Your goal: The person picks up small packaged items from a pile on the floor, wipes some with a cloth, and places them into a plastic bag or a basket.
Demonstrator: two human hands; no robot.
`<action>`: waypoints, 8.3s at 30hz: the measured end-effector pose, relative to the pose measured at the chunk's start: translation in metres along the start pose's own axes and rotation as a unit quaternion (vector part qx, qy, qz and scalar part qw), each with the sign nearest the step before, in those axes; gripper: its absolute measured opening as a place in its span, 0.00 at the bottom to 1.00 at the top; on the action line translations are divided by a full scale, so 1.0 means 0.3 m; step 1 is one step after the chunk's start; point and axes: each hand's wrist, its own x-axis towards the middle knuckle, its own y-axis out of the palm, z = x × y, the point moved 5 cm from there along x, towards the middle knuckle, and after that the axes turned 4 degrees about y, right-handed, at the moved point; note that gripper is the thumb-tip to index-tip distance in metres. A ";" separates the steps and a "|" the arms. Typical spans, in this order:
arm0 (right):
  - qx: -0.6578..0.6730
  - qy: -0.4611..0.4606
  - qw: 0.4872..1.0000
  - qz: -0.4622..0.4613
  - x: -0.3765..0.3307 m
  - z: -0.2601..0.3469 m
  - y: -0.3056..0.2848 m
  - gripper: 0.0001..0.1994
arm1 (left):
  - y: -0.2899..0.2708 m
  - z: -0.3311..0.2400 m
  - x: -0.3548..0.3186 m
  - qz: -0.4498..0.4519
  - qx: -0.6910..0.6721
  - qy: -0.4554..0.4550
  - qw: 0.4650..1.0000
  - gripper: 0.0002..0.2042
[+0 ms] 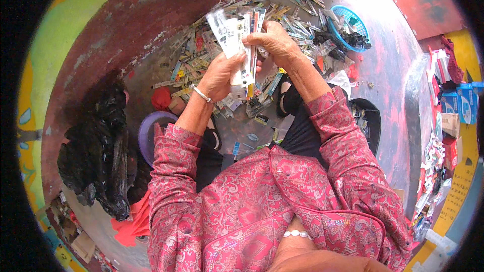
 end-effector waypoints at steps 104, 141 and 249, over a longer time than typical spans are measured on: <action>0.097 0.125 0.979 0.130 -0.027 0.006 0.030 0.17 | 0.002 -0.005 -0.029 0.021 -0.022 0.026 0.999 0.23; -0.250 -0.078 0.961 -0.091 0.010 0.039 -0.002 0.13 | -0.003 0.031 0.000 -0.045 0.005 0.031 0.999 0.17; 0.110 0.010 0.985 0.133 0.012 0.023 -0.033 0.16 | 0.028 -0.014 -0.061 0.200 -0.120 -0.097 0.968 0.21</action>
